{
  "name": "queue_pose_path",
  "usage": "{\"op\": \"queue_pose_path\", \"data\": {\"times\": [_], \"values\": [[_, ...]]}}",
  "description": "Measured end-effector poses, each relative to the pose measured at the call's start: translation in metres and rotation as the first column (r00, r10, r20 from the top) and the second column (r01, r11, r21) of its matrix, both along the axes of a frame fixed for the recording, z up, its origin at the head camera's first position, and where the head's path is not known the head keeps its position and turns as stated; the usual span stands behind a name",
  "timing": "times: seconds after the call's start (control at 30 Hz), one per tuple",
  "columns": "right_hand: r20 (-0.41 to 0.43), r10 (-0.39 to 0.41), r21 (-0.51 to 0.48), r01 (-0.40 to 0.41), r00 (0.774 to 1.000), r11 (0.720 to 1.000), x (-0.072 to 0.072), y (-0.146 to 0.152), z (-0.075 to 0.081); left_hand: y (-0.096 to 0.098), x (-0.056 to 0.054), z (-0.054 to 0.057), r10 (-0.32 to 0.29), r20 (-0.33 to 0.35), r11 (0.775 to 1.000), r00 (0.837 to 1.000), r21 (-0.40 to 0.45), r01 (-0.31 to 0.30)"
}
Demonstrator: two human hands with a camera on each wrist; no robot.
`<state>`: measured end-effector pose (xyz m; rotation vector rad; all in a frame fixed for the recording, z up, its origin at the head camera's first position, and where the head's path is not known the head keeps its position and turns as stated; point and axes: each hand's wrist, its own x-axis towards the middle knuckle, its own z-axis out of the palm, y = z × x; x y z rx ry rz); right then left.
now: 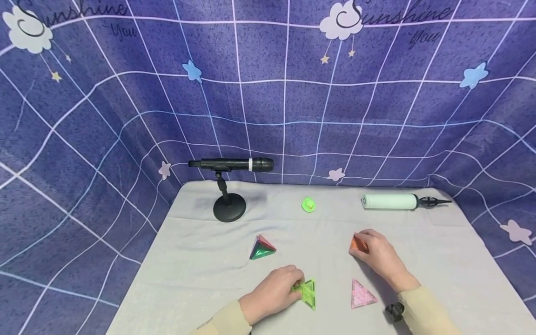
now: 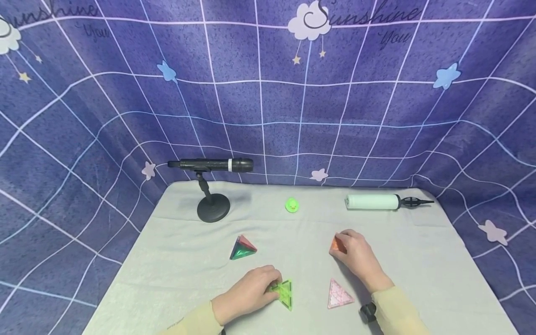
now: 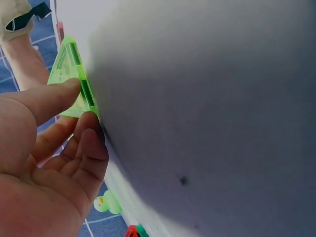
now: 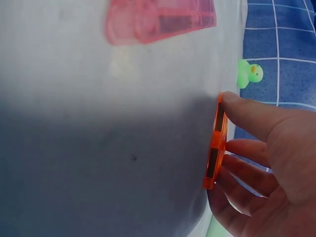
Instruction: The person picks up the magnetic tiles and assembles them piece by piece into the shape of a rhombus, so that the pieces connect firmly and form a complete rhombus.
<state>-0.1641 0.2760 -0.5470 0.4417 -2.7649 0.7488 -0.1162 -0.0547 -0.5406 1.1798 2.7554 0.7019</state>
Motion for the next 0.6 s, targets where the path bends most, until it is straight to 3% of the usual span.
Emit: {"op": "queue_pose_path", "data": {"times": [0.2,0.6], "values": [[-0.033,0.007,0.001,-0.007,0.999,1.0,0.0,-0.003,0.0,0.0,-0.002,-0.003,0.023,-0.019,1.0,1.0,0.017,-0.023],[0.005,0.031,0.005,-0.031,1.0,1.0,-0.001,-0.018,-0.003,-0.003,-0.011,-0.005,0.099,0.009,0.993,0.995,0.057,-0.099]]}}
